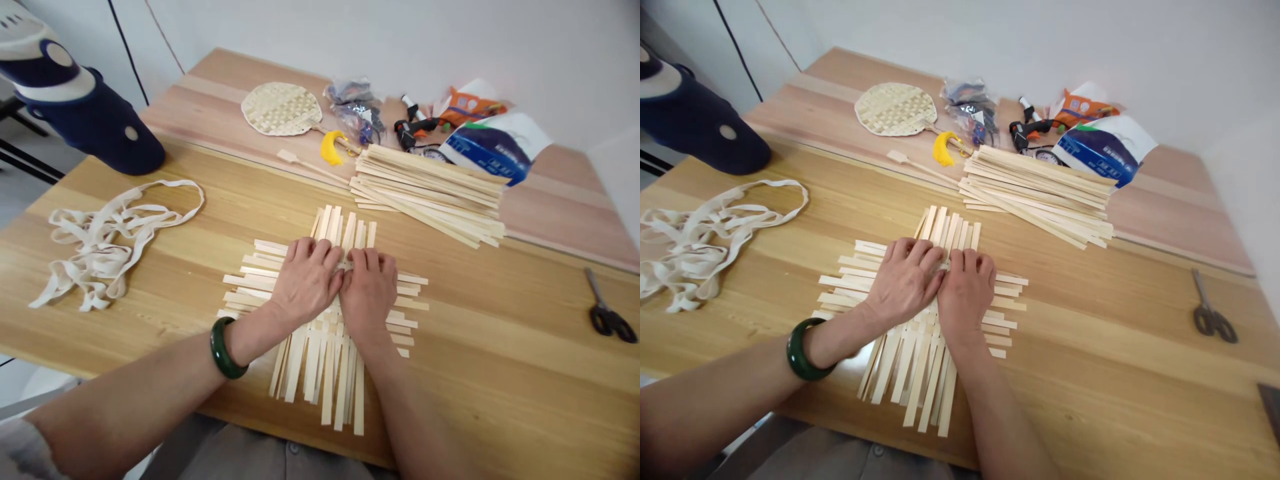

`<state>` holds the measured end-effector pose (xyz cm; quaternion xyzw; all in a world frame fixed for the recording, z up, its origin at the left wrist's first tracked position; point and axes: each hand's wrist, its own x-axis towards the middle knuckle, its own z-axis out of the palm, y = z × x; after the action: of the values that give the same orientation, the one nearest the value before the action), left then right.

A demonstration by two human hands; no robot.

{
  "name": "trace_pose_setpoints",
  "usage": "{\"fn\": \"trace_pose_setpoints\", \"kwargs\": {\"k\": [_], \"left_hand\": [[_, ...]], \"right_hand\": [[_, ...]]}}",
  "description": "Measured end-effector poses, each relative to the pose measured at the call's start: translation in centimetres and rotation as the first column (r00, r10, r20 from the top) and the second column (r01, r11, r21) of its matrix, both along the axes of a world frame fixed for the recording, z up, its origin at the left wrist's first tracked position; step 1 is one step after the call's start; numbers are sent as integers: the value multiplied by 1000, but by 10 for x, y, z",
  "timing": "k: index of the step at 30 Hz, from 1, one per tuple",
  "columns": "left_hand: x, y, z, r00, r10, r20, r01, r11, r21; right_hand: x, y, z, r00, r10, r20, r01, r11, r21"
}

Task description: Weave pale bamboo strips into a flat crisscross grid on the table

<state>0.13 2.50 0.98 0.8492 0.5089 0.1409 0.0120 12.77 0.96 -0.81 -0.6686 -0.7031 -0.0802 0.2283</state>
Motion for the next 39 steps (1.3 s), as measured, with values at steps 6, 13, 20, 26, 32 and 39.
{"fn": "trace_pose_setpoints", "kwargs": {"k": [6, 13, 20, 26, 32, 39], "left_hand": [[0, -2, 0, 1000, -14, -20, 14, 1000, -5], [0, -3, -1, 1000, -14, -22, 15, 1000, 18], [1, -3, 0, 1000, -6, -14, 7, 1000, 23], [-3, -5, -4, 991, 7, 137, -6, 1000, -8], [-22, -1, 9, 801, 127, 584, -59, 989, -134], [-59, -9, 24, 824, 116, 555, -158, 987, 28]], "right_hand": [[-1, 0, -1, 999, -22, 37, 22, 1000, 11], [-2, 0, -2, 998, -23, 53, 21, 999, 27], [-1, 1, -3, 998, -23, 52, 23, 1000, 8], [-1, -5, 1, 999, -30, -34, 31, 999, 8], [3, -10, 2, 977, -16, -212, 33, 996, 78], [7, -11, 7, 965, -29, -262, 68, 988, 140]]}}
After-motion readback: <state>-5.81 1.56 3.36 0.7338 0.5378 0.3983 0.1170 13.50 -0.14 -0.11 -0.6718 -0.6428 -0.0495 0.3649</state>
